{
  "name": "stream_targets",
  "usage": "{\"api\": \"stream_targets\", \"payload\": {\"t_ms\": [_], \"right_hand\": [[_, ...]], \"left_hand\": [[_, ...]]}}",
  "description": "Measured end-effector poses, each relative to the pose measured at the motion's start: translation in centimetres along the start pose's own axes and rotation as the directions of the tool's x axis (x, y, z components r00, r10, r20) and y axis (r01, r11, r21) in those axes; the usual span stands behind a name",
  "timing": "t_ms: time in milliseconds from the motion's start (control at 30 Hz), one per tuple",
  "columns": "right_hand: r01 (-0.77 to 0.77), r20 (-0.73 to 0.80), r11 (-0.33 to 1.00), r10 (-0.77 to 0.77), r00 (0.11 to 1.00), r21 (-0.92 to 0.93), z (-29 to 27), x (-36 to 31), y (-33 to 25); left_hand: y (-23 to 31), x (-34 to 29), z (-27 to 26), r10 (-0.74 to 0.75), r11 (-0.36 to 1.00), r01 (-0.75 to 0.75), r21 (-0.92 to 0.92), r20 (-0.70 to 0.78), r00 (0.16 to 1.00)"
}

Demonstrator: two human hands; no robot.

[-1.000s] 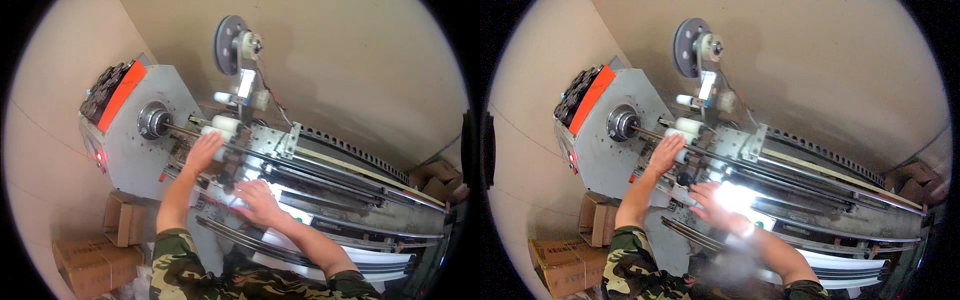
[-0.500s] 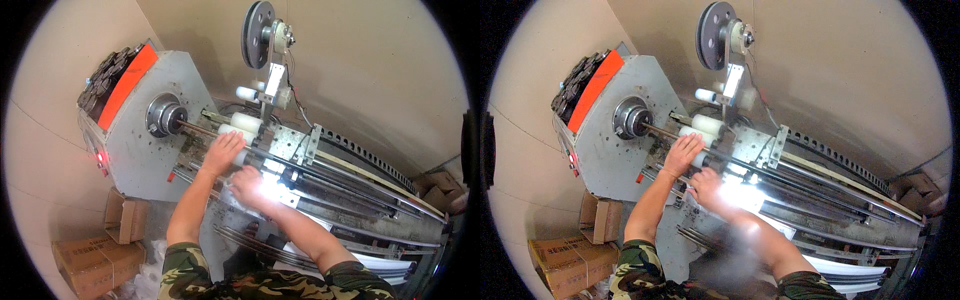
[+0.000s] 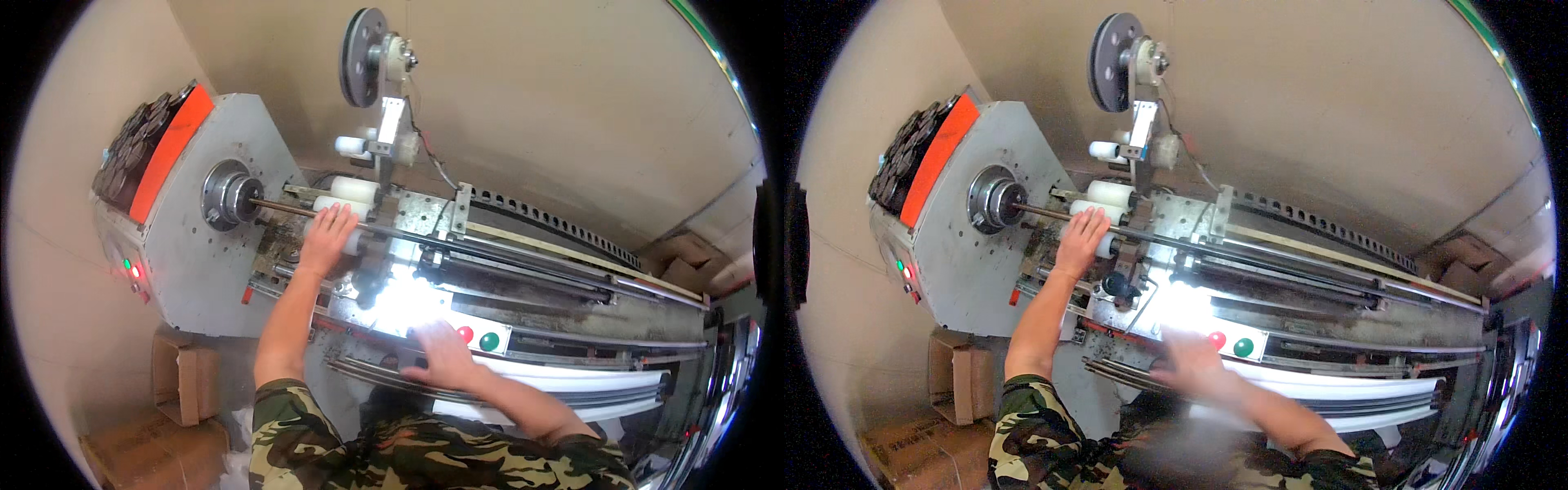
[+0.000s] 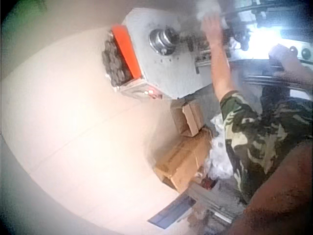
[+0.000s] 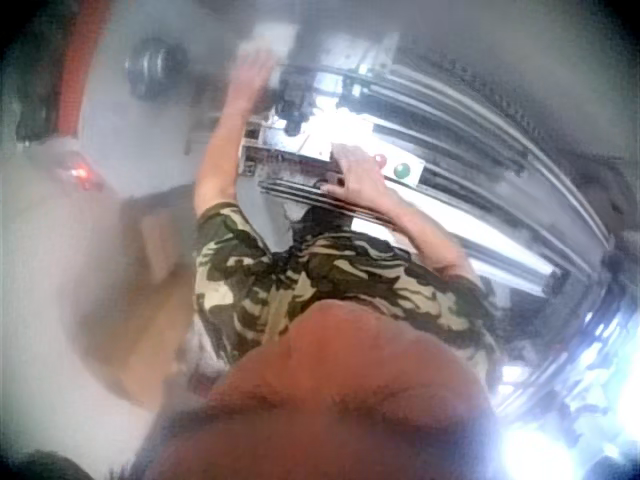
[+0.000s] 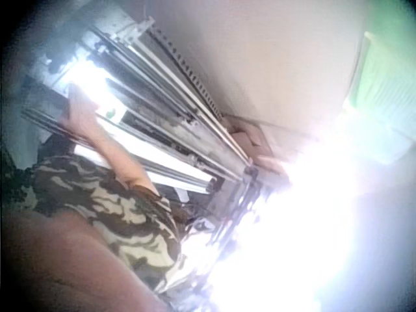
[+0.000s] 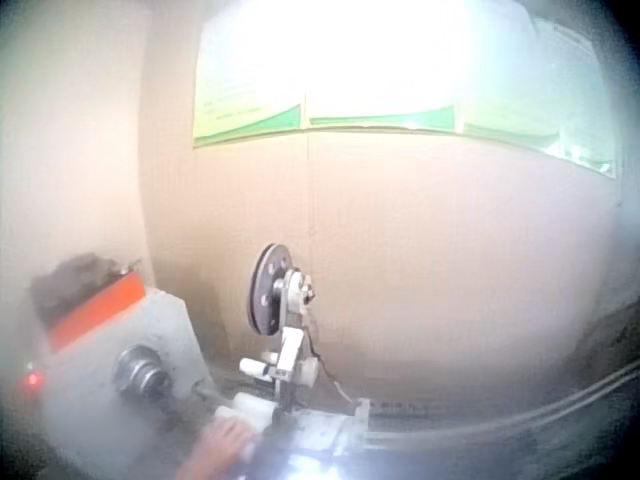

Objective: The person cleans a metal plate with a brush, applies a white sheet of material to a stack of metal rods, and then loads the rods into a machine to secure them together.

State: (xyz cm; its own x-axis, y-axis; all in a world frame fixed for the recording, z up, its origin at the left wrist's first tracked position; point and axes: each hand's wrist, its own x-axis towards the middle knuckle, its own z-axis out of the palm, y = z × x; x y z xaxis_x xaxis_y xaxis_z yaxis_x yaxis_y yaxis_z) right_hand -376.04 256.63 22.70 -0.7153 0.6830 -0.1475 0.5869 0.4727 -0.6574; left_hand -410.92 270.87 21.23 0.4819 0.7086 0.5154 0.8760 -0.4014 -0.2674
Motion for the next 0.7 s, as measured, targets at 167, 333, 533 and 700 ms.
{"api": "stream_targets", "payload": {"t_ms": [167, 333, 533, 700], "right_hand": [[-0.241, -0.643, 0.910, -0.035, 0.765, -0.336, -10.2, -2.8, 9.7], [-0.574, -0.645, 0.710, 0.221, 0.731, -0.408, -14.9, -7.7, 20.6], [-0.519, -0.653, 0.748, 0.153, 0.741, -0.414, -13.4, -8.1, 22.1], [-0.481, -0.695, 0.772, 0.073, 0.715, -0.414, -13.8, -8.1, 21.0]], "left_hand": [[0.8, -0.1, -0.2, -0.030, 0.999, 0.029, -0.016, -0.023, 0.999], [2.0, -0.9, -2.1, -0.092, 0.996, 0.091, -0.016, -0.019, 0.996], [4.1, -4.8, -6.7, -0.290, 0.954, 0.292, -0.066, 0.034, 0.956], [9.4, -16.9, -10.6, -0.790, 0.611, 0.791, -0.031, 0.045, 0.612]]}}
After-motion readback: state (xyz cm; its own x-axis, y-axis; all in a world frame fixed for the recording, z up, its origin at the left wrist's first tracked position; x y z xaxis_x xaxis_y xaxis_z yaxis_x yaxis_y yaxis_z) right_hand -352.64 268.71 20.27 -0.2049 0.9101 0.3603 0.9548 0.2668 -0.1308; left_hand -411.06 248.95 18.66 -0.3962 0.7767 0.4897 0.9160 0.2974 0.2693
